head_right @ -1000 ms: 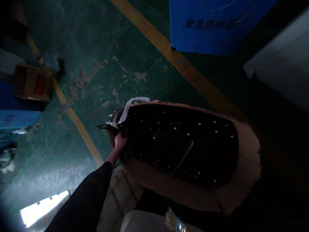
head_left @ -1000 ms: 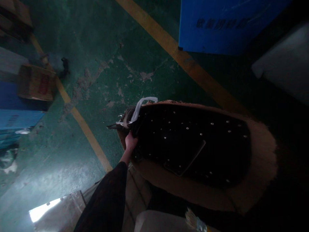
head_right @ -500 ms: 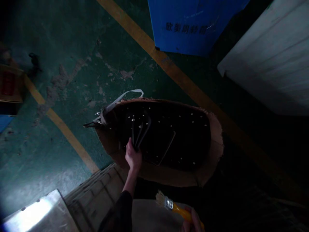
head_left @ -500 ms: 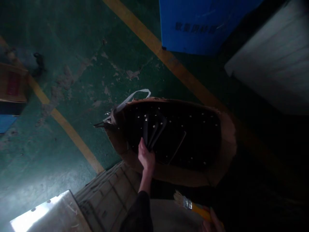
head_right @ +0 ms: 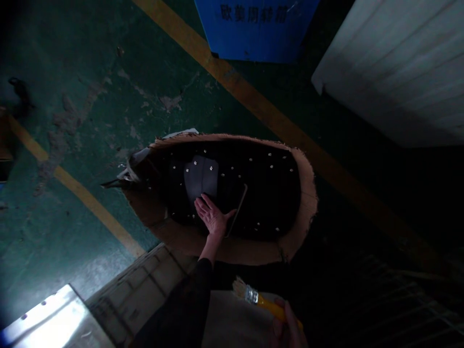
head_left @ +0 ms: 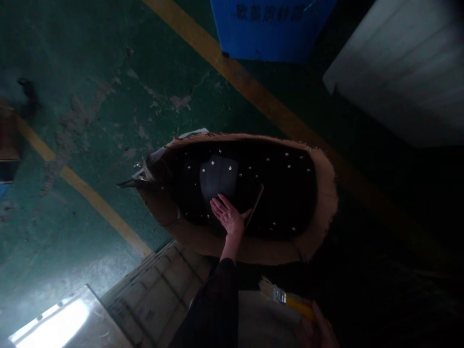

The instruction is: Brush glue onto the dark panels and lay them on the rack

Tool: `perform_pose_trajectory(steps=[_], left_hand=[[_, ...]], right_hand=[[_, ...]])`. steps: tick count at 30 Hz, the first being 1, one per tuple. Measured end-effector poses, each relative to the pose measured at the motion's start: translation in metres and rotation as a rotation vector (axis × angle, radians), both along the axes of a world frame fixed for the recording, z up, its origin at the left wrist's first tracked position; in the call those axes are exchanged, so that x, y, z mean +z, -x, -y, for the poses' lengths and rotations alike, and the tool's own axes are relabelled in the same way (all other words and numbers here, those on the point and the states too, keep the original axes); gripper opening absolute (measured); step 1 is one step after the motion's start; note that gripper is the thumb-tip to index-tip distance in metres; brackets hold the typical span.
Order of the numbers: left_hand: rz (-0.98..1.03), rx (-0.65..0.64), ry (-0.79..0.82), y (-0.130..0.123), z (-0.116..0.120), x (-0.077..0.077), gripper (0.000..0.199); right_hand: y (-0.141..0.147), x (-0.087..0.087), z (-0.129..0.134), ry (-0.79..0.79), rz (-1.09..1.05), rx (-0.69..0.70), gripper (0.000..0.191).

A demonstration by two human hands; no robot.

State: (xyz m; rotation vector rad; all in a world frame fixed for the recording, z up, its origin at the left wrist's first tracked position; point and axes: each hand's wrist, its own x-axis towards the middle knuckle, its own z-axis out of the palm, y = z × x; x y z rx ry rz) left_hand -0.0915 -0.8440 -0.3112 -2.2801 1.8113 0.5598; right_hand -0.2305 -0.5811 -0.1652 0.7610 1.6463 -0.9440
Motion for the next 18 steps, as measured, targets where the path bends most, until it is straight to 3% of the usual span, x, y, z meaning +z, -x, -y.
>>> perform_pose_trajectory(steps=[8, 18], left_hand=[[0.046, -0.087, 0.005, -0.001, -0.003, -0.002, 0.129], [0.022, -0.051, -0.033, 0.004, -0.001, 0.001, 0.128]], right_hand=[[0.003, 0.003, 0.007, -0.073, 0.06, -0.108, 0.04], [-0.004, 0.014, 0.033, -0.076, 0.094, -0.153, 0.041]])
